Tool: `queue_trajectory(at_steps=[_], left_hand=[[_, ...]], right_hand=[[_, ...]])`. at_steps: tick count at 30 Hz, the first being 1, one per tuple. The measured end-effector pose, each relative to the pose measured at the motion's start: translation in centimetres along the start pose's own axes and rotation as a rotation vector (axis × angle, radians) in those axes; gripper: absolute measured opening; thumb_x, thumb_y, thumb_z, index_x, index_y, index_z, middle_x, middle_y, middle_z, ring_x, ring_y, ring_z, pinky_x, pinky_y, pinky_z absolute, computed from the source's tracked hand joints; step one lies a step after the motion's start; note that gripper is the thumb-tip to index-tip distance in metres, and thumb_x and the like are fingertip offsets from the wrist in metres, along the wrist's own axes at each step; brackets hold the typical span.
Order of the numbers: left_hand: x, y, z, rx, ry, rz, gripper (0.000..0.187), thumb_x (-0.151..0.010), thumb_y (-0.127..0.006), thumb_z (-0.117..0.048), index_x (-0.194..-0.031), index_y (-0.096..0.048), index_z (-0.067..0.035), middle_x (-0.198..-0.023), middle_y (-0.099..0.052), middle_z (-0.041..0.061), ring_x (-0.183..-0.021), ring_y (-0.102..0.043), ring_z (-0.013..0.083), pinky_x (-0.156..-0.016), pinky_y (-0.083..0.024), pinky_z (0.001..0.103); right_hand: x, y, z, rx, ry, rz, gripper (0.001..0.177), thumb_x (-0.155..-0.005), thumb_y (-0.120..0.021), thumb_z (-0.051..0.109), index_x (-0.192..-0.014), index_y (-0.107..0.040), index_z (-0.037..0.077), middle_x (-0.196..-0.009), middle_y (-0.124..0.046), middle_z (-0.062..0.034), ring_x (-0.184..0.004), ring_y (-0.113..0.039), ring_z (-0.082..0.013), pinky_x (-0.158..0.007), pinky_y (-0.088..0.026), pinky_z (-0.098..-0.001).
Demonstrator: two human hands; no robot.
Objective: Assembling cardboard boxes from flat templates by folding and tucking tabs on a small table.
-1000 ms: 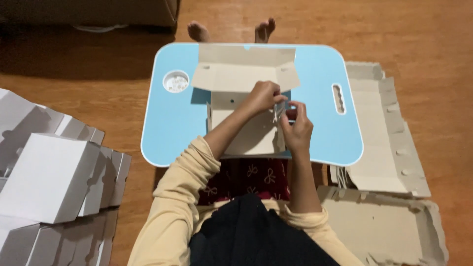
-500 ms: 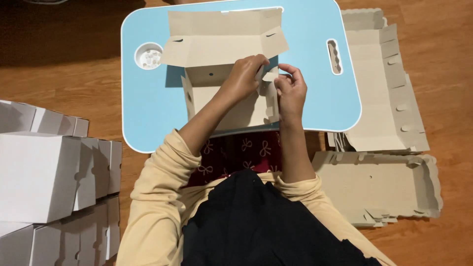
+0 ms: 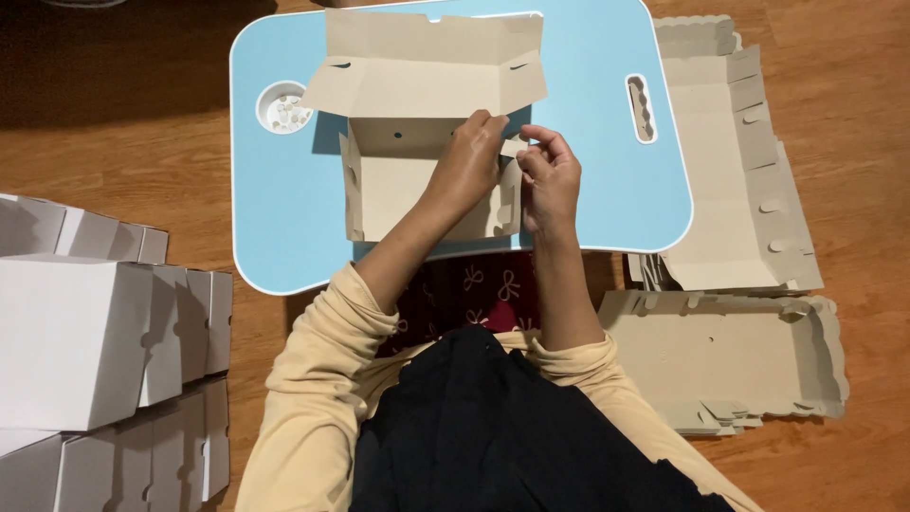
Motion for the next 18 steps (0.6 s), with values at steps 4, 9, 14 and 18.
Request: queue_trajectory(at_steps=[4, 9, 14, 18], left_hand=[[0.6, 0.3, -0.9, -0.027, 0.003, 0.001, 0.026, -0.085, -0.053, 0.019, -0.106, -0.065, 0.009, -0.089, -0.063, 0.02, -0.079, -0.074, 0.0349, -0.064, -0.063, 0.038], [0.4, -0.1, -1.0, -0.154, -0.038, -0.012, 0.029, -0.085, -0.057, 0.017, -0.112, -0.065, 0.011, -0.094, -0.064, 0.021, -0.088, -0.073, 0.0335, -0.071, -0.064, 0.037], [0.6, -0.4, -0.9, -0.204, -0.065, -0.046, 0.032, -0.082, -0.064, 0.015, -0.114, -0.066, 0.01, -0.097, -0.065, 0.019, -0.092, -0.07, 0.0296, -0.074, -0.063, 0.033], [0.7, 0.0, -2.6, -0.272, -0.08, -0.046, 0.036, -0.078, -0.067, 0.021, -0.113, -0.066, 0.013, -0.095, -0.065, 0.02, -0.092, -0.068, 0.0297, -0.073, -0.064, 0.032]], right_hand=[[0.2, -0.3, 0.3, 0.033, 0.017, 0.016, 0.037, -0.081, -0.063, -0.007, -0.116, -0.07, 0.002, -0.081, -0.06, -0.0054, -0.069, -0.056, -0.009, -0.058, -0.05, -0.0194], [0.2, -1.4, 1.8, 0.12, 0.081, 0.03, 0.036, -0.079, -0.064, -0.007, -0.113, -0.071, 0.002, -0.072, -0.057, -0.0015, -0.063, -0.055, -0.0075, -0.053, -0.044, -0.0178], [-0.5, -1.2, 1.4, 0.224, 0.134, 0.003, 0.034, -0.077, -0.067, -0.007, -0.109, -0.073, 0.005, -0.07, -0.057, -0.0016, -0.062, -0.052, -0.0085, -0.051, -0.044, -0.0199], [-0.2, -1.8, 1.9, 0.258, 0.156, -0.02, 0.028, -0.075, -0.076, -0.003, -0.101, -0.074, 0.009, -0.07, -0.047, 0.0032, -0.063, -0.047, -0.006, -0.05, -0.043, -0.0198]])
Point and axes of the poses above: each hand's wrist, its own x-axis away from the middle knuckle, its own y-axis out of the back of the hand, z = x × y, the point moved 8 cm from there along -x, towards the middle knuckle
